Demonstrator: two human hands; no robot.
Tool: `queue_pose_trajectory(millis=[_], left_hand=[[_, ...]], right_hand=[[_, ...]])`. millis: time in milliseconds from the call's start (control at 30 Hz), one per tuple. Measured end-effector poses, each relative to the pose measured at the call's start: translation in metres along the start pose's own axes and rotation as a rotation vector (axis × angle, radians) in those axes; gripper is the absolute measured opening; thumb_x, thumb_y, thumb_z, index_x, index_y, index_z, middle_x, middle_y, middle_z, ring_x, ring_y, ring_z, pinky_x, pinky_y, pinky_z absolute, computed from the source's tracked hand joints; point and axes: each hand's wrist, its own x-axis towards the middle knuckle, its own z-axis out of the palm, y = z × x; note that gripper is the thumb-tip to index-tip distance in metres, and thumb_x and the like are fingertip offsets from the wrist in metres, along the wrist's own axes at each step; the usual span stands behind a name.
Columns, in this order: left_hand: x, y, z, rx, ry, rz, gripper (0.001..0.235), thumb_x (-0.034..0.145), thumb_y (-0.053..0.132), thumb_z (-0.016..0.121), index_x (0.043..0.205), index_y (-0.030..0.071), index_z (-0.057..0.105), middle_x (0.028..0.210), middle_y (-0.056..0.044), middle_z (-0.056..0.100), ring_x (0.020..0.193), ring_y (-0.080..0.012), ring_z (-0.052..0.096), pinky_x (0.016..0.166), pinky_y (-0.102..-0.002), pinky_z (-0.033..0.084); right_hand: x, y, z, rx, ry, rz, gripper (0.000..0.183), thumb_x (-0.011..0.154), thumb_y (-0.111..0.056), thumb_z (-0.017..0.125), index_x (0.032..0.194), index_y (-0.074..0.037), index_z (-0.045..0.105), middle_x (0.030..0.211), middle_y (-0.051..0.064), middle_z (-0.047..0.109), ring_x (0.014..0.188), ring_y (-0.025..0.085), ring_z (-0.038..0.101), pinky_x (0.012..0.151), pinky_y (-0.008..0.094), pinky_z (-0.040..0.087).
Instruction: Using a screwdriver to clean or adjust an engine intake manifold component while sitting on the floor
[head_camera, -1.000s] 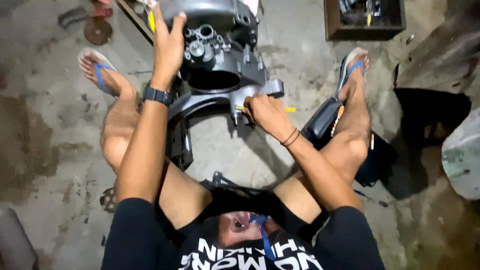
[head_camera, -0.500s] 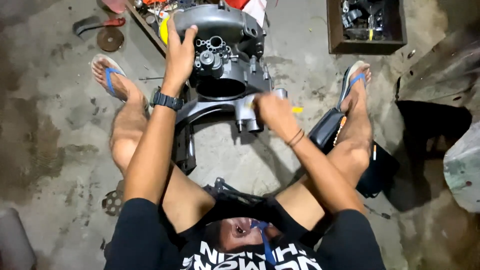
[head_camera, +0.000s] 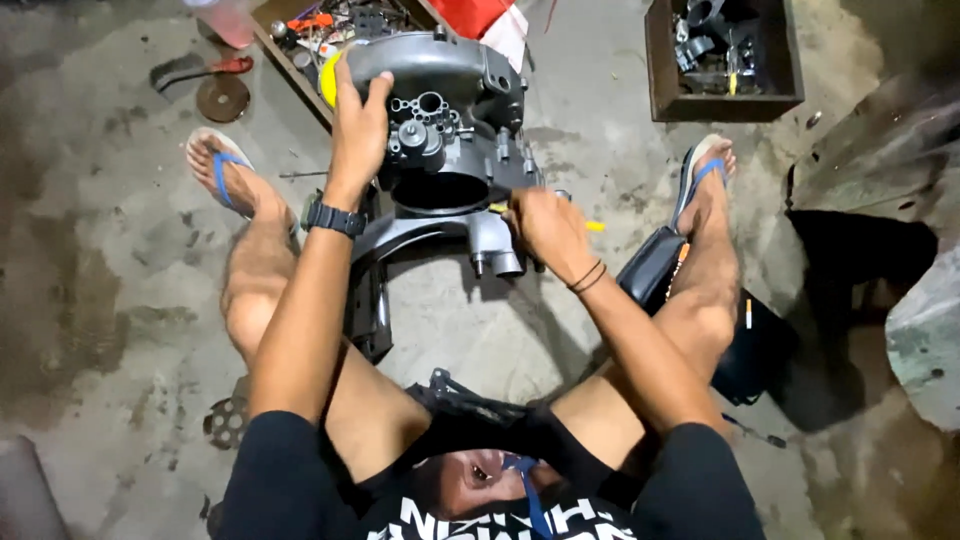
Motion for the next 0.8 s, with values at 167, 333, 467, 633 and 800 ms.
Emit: queue_pose_trajectory(millis=[167,333,467,633,800], left_hand=[[0.001,0.005,0.0,-0.014,-0.006,-0.022,0.057,0.102,0.038,0.05,0.152,0.013,0.035,0.145,-0.01,0.055,0.133,-0.0276,0.053,0.111,-0.037,0.038],[-0.001,-0.008,0.002,0.01,0.01,-0.007,0.057,0.102,0.037,0.051,0.151,0.012,0.037,0.142,-0.008,0.059,0.13,-0.0251,0.056,0.109,-0.034,0.039],[0.006,0.005,0.0,-0.007,-0.012,-0.062,0.065,0.101,0.043,0.05,0.155,0.013,0.03,0.151,-0.01,0.053,0.138,-0.0281,0.051,0.112,-0.037,0.037],[-0.008,0.012,-0.002,0.031,-0.021,-0.126,0.069,0.102,0.044,0.049,0.158,0.013,0.024,0.151,-0.007,0.053,0.137,-0.0261,0.053,0.111,-0.036,0.039],[-0.023,0.032,-0.008,0.536,0.133,0.392,0.066,0.112,0.029,0.053,0.164,0.02,0.013,0.157,-0.026,0.041,0.145,-0.0444,0.044,0.121,-0.057,0.035]], right_hand=[[-0.014,-0.008,0.034,-0.261,0.052,-0.177,0.018,0.098,-0.016,0.058,0.082,-0.012,0.065,0.067,0.008,0.066,0.056,0.028,0.066,0.044,0.045,0.05],[-0.008,0.007,0.025,-0.069,0.054,-0.032,0.027,0.099,-0.035,0.058,0.09,-0.011,0.065,0.086,0.018,0.07,0.081,0.051,0.066,0.06,0.062,0.048],[-0.01,0.002,0.028,-0.149,-0.015,-0.234,0.024,0.101,-0.012,0.06,0.077,-0.011,0.064,0.065,0.003,0.062,0.051,0.02,0.064,0.039,0.033,0.053],[-0.01,0.0,0.003,0.02,0.006,-0.064,0.024,0.1,-0.026,0.061,0.086,-0.006,0.06,0.084,0.017,0.069,0.079,0.045,0.065,0.057,0.057,0.045],[-0.02,0.001,0.025,-0.043,-0.121,-0.196,0.023,0.097,-0.014,0.059,0.075,-0.012,0.058,0.059,0.002,0.055,0.053,0.023,0.06,0.052,0.043,0.051]])
